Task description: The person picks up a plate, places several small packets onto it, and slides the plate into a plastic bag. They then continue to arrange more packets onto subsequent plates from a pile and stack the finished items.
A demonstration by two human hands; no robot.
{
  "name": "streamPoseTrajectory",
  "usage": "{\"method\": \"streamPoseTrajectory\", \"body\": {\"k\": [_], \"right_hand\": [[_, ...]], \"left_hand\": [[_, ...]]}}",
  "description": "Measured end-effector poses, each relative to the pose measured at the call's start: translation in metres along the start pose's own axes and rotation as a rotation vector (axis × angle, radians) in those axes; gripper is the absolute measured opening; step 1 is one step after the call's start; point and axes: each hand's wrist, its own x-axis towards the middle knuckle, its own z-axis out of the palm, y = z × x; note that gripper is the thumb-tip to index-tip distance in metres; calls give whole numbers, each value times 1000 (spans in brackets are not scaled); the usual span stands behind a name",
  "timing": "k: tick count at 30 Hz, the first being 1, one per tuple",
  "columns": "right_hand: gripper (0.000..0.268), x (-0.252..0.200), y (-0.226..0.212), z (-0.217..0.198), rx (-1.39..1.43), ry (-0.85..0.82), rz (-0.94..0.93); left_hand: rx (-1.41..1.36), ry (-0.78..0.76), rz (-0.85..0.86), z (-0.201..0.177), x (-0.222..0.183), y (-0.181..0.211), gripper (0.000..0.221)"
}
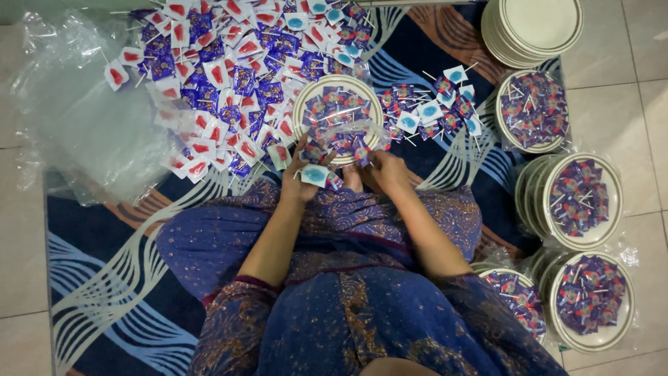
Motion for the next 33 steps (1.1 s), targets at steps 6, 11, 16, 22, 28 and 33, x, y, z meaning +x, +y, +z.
{"method": "streamPoseTrajectory", "body": {"k": [6,11,16,22,28,33], "right_hand": [[22,57,-7,56,114,6,-34],[19,52,-21,60,148,300,-445],[45,12,-50,45,-169,483,-608],[83,28,-66,46,-310,63,-336],[73,39,-89,24,-299,71,-347],[64,10,-157,-60,-280,-41,-260]], "left_hand": [[-17,61,5,-6,-3,1,73],[-3,32,-12,-2,-9,12,71],[-2,128,4,-5,-10,12,65],[57,51,3,-10,-4,4,73],[65,46,11,2,-8,6,73],[96,66,6,12,-5,5,74]]}}
